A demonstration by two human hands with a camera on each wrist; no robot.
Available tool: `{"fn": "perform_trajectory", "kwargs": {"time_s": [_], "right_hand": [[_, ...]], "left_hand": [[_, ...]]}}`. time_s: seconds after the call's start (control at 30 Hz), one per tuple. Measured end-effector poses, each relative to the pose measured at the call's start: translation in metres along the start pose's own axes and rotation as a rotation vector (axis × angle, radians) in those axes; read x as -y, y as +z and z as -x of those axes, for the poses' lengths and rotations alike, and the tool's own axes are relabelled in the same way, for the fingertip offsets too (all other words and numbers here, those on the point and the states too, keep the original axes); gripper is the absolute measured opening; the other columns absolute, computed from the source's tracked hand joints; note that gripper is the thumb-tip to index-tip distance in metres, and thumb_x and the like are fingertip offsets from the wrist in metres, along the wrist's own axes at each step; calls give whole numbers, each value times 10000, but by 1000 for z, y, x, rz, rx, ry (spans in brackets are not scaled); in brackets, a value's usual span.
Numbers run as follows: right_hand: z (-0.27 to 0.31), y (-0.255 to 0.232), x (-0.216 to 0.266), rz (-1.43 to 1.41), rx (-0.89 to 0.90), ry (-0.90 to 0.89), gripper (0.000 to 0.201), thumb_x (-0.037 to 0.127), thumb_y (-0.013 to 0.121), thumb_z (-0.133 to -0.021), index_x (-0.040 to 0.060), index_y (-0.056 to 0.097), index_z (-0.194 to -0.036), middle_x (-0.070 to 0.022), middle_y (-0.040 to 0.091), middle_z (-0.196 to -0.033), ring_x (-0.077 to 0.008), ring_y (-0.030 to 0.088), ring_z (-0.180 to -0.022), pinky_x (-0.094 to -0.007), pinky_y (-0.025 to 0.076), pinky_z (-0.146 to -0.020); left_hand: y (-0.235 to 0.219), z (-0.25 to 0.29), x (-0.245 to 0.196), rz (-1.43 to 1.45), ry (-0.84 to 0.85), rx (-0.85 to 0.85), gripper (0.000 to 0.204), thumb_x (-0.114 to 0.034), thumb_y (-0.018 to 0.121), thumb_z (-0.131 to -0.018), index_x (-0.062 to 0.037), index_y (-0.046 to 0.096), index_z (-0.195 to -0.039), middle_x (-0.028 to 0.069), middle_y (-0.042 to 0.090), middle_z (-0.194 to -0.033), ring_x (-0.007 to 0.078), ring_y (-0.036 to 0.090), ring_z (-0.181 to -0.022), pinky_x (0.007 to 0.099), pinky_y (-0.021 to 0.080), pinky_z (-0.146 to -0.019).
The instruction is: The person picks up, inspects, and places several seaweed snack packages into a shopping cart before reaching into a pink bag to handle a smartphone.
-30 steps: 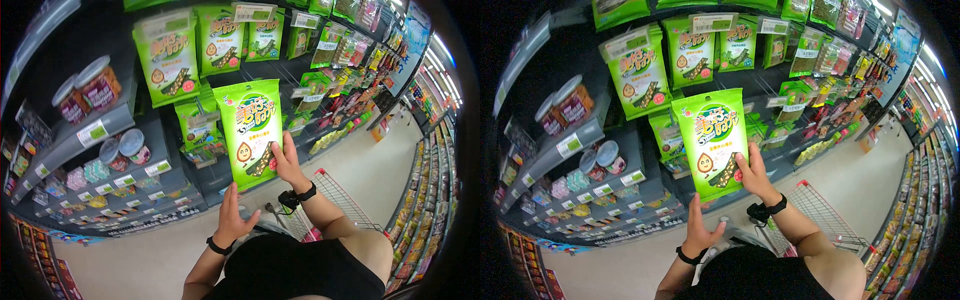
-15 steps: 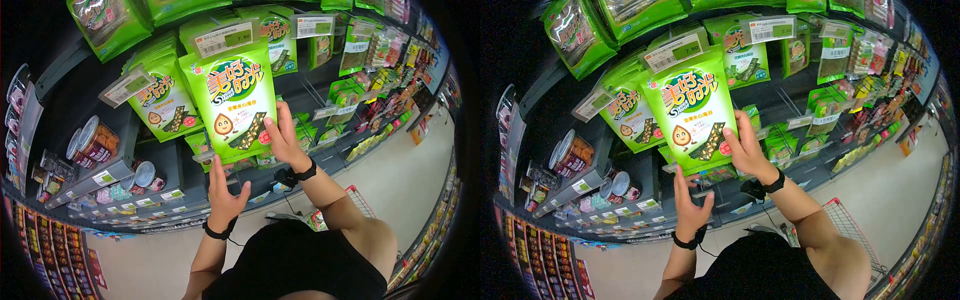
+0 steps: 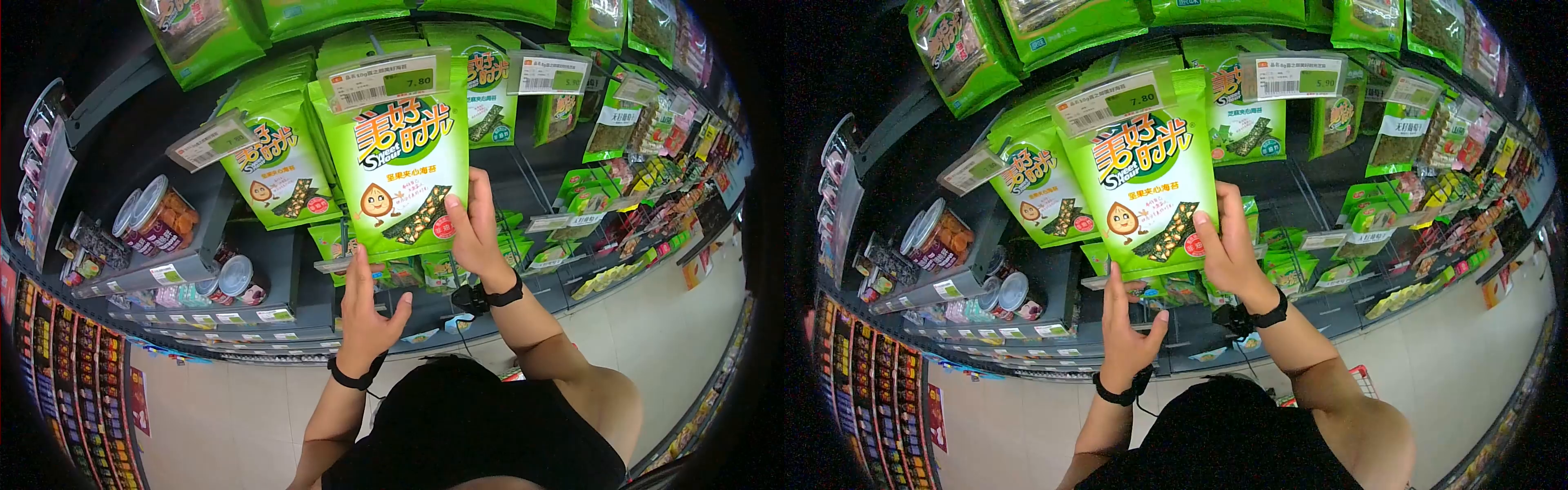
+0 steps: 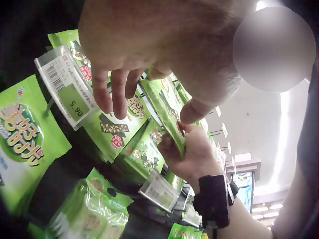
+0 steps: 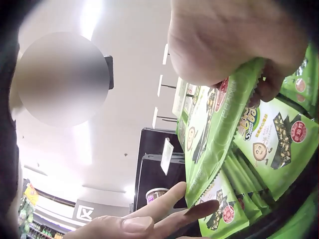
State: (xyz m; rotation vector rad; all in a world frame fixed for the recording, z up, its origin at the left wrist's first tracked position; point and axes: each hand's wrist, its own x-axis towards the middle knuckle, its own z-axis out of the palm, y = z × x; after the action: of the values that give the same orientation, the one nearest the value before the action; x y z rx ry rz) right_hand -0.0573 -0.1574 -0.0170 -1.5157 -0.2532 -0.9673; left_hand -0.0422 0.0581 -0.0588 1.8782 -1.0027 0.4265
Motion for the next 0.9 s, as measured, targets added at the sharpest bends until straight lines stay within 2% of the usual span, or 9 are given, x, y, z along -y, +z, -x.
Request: {"fn": "perform_trajectory", "kwargs": {"time_s": [0.07, 0.17, 0.37, 0.57, 0.77, 0.87, 0.9], "right_hand": [[0, -3, -2, 24, 9, -12, 328, 129, 489, -1078, -23, 413, -1358, -120, 568, -1254, -140, 540, -1131, -314, 441, -1000], [3, -8, -5, 24, 15, -2, 333, 139, 493, -1080, -23, 416, -1360, -116, 574, -1242, -142, 545, -1121, -312, 445, -989], [9, -18, -1, 118, 31, -3, 314, 153, 497, -1085, -22, 443, -1340, -103, 584, -1210, -138, 548, -1104, -306, 449, -973], [7, -19, 11, 122, 5, 19, 295, 144, 501, -1084, -18, 461, -1327, -99, 589, -1208, -143, 546, -1113, -308, 438, -988], [0, -24, 24, 144, 26, 88, 285, 142, 519, -1076, -5, 477, -1316, -93, 603, -1201, -133, 536, -1118, -301, 424, -999], [1, -24, 30, 156, 4, 109, 282, 128, 526, -1069, -4, 481, -1313, -85, 609, -1193, -128, 538, -1106, -295, 426, -992], [1, -23, 33, 156, -18, 113, 282, 122, 526, -1066, -5, 480, -1314, -84, 611, -1195, -126, 544, -1104, -292, 429, -990]], "left_hand": [[2, 1, 0, -7, -14, 13, 1011, -164, 784, -832, 59, 187, -1617, 243, 562, -1304, 320, 635, -1110, 398, 510, -898], [7, 2, 2, 6, -18, 7, 973, -164, 782, -821, 73, 238, -1592, 306, 507, -1425, 372, 658, -1108, 445, 539, -940], [19, 9, 1, 59, -46, 12, 978, -160, 784, -818, 87, 234, -1588, 309, 506, -1417, 362, 663, -1105, 441, 533, -949], [28, 10, 0, 82, -8, -51, 960, -138, 785, -797, 89, 270, -1575, 286, 537, -1351, 335, 667, -1019, 445, 541, -914], [34, 14, 6, 193, 39, -133, 856, -119, 779, -780, 79, 401, -1523, 263, 619, -1253, 339, 678, -955, 434, 559, -870], [32, 15, 20, 187, 235, -179, 823, -112, 765, -810, 109, 398, -1512, 231, 664, -1106, 301, 668, -922, 373, 544, -752], [32, 12, 20, 191, 252, -219, 749, -111, 762, -803, 117, 474, -1456, 241, 673, -1080, 309, 678, -867, 372, 551, -731]]}}
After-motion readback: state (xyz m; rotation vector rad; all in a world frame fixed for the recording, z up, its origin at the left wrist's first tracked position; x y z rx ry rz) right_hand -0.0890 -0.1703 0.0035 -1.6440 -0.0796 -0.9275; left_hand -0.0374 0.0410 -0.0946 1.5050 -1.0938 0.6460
